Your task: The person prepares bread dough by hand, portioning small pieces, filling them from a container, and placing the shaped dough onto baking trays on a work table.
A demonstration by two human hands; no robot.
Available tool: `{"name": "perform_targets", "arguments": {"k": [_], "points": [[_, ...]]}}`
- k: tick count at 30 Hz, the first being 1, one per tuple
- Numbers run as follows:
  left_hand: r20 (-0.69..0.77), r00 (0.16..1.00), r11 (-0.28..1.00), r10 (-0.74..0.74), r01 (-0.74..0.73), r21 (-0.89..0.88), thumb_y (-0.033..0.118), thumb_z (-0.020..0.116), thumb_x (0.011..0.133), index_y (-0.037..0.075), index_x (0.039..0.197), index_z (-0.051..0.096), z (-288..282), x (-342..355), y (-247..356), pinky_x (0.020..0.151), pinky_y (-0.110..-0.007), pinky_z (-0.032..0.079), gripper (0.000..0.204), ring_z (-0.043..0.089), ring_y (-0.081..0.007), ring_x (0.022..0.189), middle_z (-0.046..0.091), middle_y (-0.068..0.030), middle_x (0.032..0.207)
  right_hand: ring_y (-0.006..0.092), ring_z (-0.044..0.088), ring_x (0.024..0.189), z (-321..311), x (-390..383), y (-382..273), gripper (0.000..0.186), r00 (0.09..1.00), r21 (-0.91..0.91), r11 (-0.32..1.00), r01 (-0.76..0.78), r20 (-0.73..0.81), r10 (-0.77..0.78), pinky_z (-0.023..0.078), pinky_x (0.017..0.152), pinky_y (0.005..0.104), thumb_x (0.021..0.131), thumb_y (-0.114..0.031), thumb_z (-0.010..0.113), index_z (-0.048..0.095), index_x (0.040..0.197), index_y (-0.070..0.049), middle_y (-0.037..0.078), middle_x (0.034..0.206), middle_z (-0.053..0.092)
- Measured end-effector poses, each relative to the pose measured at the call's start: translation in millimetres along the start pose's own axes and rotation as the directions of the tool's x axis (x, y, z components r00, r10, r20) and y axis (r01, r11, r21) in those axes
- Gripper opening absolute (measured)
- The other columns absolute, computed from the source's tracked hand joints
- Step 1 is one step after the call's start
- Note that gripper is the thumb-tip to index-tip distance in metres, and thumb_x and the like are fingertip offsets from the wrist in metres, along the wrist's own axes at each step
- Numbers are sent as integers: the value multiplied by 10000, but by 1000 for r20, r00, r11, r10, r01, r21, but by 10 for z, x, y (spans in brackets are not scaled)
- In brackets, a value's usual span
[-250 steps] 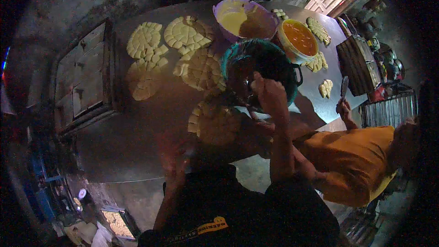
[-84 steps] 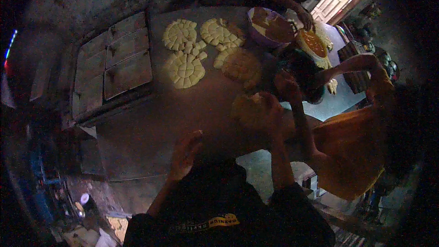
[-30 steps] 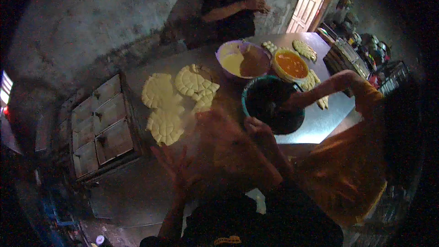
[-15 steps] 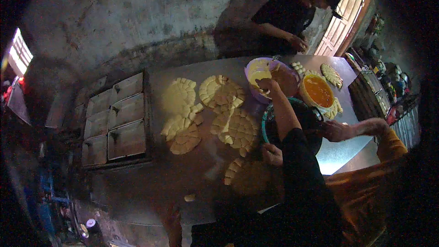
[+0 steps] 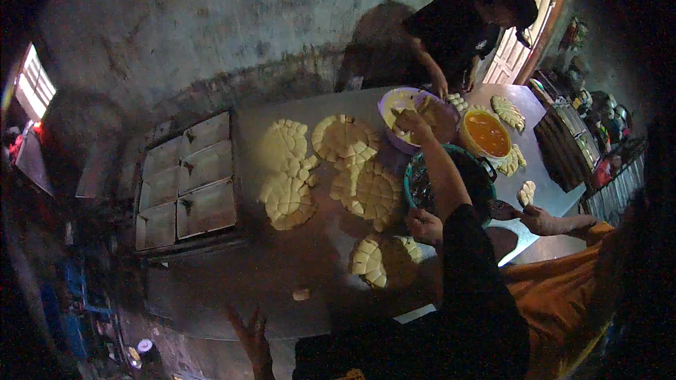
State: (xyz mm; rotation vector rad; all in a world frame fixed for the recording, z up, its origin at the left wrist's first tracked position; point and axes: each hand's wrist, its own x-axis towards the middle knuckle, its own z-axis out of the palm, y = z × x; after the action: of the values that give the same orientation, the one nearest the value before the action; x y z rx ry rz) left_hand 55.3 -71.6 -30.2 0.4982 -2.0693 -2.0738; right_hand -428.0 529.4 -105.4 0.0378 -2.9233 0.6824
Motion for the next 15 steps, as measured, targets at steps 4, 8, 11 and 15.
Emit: {"name": "perform_targets", "arguments": {"k": [4, 8, 11, 15], "points": [[93, 982, 979, 163, -172, 110, 54, 612, 880, 110, 1500, 245, -11, 145, 100, 986, -423, 468, 723, 475, -330, 1279, 196, -126, 1561, 345, 631, 744, 25, 155, 250, 480, 942, -349, 908, 231, -154, -299, 508, 611, 414, 830, -253, 634, 568, 1276, -86, 184, 868, 633], [188, 976, 987, 107, -82, -135, 93, 596, 905, 52, 1407, 422, 108, 329, 287, 1000, -415, 461, 533, 503, -300, 1264, 376, -149, 1478, 344, 632, 784, -407, -24, 411, 476, 824, -428, 869, 246, -380, -421, 509, 641, 423, 845, -253, 611, 570, 1295, -105, 182, 896, 639], [225, 974, 990, -30, 60, -129, 134, 602, 916, 14, 1313, 539, -25, 252, 669, 1008, -417, 454, 420, 538, -294, 1228, 513, -151, 1378, 331, 631, 829, 140, -536, -1045, 454, 909, 125, 962, 241, -377, -178, 499, 696, 416, 869, -258, 592, 571, 1292, -95, 171, 927, 646], [263, 939, 968, -222, 244, -54, 180, 599, 936, 8, 1273, 574, -179, 351, 305, 985, -373, 454, 380, 601, -252, 1109, 586, -147, 1284, 313, 631, 890, -64, -1842, -3399, 428, 984, 689, 703, 174, -94, -151, 484, 768, 405, 900, -265, 567, 573, 1287, -82, 157, 968, 655]]}}
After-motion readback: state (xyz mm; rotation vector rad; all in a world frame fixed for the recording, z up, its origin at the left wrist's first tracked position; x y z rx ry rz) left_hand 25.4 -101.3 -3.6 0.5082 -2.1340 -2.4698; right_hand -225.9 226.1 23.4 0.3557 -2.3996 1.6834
